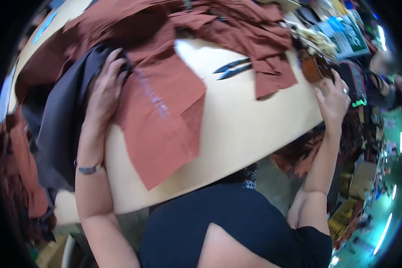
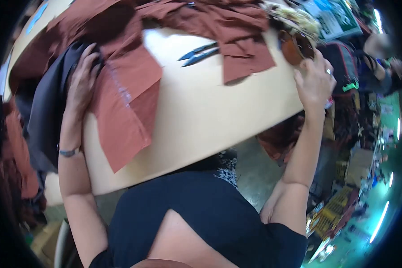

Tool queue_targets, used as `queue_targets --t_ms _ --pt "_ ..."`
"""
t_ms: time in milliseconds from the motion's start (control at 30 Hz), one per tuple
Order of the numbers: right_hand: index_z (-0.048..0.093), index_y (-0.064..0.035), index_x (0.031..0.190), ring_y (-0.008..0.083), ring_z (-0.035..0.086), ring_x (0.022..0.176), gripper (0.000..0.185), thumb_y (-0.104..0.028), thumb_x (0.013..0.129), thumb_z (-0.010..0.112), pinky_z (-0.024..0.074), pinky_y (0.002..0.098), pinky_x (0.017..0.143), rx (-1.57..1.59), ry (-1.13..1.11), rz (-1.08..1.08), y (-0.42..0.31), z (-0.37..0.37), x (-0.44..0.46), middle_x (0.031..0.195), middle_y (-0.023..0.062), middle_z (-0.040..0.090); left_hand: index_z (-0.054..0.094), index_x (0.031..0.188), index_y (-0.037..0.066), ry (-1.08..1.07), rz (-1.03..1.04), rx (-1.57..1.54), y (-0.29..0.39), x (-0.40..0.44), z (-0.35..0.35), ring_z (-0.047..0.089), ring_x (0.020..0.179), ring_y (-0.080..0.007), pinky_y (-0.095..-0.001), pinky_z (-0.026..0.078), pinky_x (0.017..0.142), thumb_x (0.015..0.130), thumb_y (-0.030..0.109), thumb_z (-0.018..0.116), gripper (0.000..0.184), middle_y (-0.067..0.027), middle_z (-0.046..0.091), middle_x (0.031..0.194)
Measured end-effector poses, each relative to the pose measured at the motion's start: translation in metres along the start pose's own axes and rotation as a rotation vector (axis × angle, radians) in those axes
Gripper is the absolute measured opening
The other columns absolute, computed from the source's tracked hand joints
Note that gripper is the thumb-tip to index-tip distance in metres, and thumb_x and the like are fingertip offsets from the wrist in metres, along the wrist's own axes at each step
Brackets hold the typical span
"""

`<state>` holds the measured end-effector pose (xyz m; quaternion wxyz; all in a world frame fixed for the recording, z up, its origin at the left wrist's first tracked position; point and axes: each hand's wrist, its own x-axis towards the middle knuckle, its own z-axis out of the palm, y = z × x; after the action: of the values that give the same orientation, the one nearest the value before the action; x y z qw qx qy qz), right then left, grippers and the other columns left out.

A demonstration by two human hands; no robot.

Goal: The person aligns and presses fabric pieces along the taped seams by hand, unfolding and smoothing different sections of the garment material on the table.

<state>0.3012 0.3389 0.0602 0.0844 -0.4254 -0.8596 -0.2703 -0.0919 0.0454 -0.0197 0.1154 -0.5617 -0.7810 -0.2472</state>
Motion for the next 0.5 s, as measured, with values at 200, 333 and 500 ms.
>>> queue_targets --t_ms 200,333,500 --pt "0.065 -0.0011 0.101 0.0248 0.055 0.106 0.024 0.001 0.077 0.062 0.0426 0.0353 0.091 0.854 0.511 -0.497 -0.133 -0.103 0.014 0.115 0.0118 0.059 0.054 0.106 0.004 -0.009 -0.033 0.019 0.003 -0.001 0.000 0.052 0.110 -0.0327 -0.0389 0.044 0.089 0.086 0.009 0.056 0.021 -0.0086 0.048 0.131" --pt "0.063 -0.0014 0.100 0.0250 0.060 0.097 0.028 0.008 0.075 0.055 0.0464 0.0318 0.084 1.407 0.136 -0.862 -0.225 -0.110 0.025 0.103 0.0125 0.062 0.052 0.105 0.008 0.062 0.035 0.052 0.000 -0.001 0.003 0.061 0.081 -0.0342 -0.0400 0.050 0.072 0.085 0.011 0.057 0.021 -0.0078 0.051 0.127" --pt "0.064 -0.0013 0.089 0.0270 0.058 0.087 0.019 0.004 0.077 0.050 0.0466 0.0340 0.080 1.490 -0.176 -0.768 -0.258 -0.057 0.011 0.092 0.0099 0.060 0.053 0.106 0.007 0.046 -0.005 0.003 0.002 -0.002 0.002 0.059 0.091 -0.0336 -0.0399 0.049 0.077 0.085 0.010 0.057 0.021 -0.0064 0.050 0.128"
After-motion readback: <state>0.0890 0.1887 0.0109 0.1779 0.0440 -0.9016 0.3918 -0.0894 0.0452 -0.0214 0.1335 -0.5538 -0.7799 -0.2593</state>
